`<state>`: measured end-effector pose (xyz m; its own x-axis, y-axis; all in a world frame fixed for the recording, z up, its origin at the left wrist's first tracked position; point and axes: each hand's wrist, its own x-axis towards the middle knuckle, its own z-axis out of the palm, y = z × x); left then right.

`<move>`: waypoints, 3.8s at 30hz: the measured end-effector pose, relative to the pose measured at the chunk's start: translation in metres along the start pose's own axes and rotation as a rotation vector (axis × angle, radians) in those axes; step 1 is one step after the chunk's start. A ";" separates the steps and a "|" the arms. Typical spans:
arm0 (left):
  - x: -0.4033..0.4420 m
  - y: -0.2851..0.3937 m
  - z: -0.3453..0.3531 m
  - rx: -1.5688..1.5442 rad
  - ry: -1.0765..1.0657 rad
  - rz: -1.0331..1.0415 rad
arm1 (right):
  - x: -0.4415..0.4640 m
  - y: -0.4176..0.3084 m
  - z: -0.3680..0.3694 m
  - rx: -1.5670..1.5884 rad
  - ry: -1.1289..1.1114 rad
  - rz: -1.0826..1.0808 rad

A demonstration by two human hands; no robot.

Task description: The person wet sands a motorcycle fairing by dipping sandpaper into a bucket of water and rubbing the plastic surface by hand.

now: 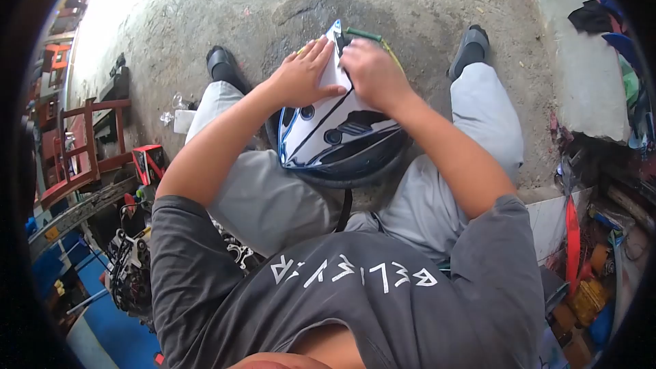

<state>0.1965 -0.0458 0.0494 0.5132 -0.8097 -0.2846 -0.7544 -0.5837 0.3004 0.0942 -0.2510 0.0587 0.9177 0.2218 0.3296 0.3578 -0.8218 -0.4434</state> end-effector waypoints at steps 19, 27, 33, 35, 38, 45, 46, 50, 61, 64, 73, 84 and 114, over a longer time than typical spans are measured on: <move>-0.003 -0.001 -0.023 -0.049 -0.128 0.065 | 0.013 0.005 -0.029 0.197 -0.486 -0.161; -0.004 -0.001 -0.024 -0.060 -0.141 0.050 | 0.020 0.016 -0.031 0.297 -0.437 -0.035; -0.004 -0.002 -0.021 -0.063 -0.124 0.052 | 0.021 0.020 -0.035 0.367 -0.365 -0.004; -0.003 -0.002 -0.023 -0.054 -0.128 0.052 | 0.021 0.025 -0.029 0.329 -0.320 -0.037; -0.002 -0.002 -0.021 -0.053 -0.139 0.053 | 0.023 0.031 -0.032 0.317 -0.338 0.064; -0.002 -0.003 -0.023 -0.049 -0.149 0.049 | 0.025 0.030 -0.022 0.314 -0.277 0.135; -0.001 -0.002 -0.022 -0.047 -0.144 0.052 | 0.025 0.034 -0.018 0.358 -0.226 0.149; 0.000 -0.003 -0.021 -0.035 -0.154 0.053 | 0.023 0.031 -0.013 0.309 -0.147 -0.062; -0.001 -0.002 -0.023 -0.024 -0.160 0.038 | 0.034 0.048 0.005 0.386 -0.153 0.172; 0.003 0.002 -0.026 -0.015 -0.187 0.032 | 0.038 0.046 0.001 0.308 -0.178 0.189; 0.007 0.007 -0.031 0.007 -0.228 0.000 | 0.046 0.057 0.011 0.226 -0.138 0.108; 0.002 0.006 -0.041 -0.038 -0.196 -0.008 | 0.045 0.052 -0.003 0.343 -0.200 0.383; 0.015 -0.009 -0.030 -0.106 -0.084 -0.062 | -0.046 -0.049 -0.028 -0.055 0.032 0.084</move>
<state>0.2235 -0.0548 0.0696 0.5180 -0.7668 -0.3790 -0.6726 -0.6389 0.3734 0.0298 -0.2355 0.0884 0.9377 0.1346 0.3203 0.2690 -0.8647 -0.4241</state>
